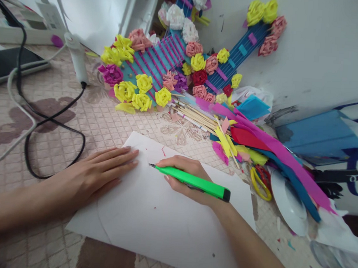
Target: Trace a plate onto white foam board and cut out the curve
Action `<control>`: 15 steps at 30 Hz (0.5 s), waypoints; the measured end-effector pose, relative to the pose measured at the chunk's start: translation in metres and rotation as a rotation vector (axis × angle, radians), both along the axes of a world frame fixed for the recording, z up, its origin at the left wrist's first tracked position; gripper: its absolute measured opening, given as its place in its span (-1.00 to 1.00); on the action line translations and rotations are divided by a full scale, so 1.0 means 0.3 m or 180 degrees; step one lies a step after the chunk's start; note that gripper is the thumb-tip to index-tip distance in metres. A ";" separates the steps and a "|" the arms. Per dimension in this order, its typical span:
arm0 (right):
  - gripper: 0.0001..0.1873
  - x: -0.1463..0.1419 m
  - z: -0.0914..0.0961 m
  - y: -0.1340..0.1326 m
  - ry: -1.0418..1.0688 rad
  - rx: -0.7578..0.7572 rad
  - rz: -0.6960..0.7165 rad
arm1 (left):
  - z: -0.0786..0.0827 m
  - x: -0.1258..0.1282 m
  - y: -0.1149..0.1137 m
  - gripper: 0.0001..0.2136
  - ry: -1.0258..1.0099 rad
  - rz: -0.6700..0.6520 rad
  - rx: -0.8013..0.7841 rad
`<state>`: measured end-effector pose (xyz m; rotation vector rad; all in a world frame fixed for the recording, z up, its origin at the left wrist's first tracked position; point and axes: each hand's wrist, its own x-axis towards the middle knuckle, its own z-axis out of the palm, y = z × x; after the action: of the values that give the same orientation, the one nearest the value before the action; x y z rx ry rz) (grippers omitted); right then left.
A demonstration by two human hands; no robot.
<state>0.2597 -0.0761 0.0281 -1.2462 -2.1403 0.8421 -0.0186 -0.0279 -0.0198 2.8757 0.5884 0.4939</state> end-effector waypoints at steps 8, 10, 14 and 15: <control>-0.72 0.006 -0.001 0.001 -0.0036 0.0005 0.0000 | -0.001 -0.002 -0.001 -0.62 -0.0036 -0.0022 0.0063; -0.72 0.007 0.001 0.000 -0.0070 0.0026 0.0012 | 0.000 -0.002 -0.001 -0.63 -0.0032 -0.0015 0.0059; -0.72 0.016 0.002 -0.003 -0.0105 0.0030 0.0009 | 0.001 0.001 -0.001 -0.63 -0.0002 -0.0002 0.0085; -0.72 0.019 0.003 -0.003 -0.0109 0.0035 0.0011 | 0.001 0.002 -0.001 -0.63 -0.0001 -0.0003 0.0082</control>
<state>0.2655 -0.0770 0.0289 -1.2603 -2.1717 0.8150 -0.0180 -0.0282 -0.0196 2.9001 0.5847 0.5055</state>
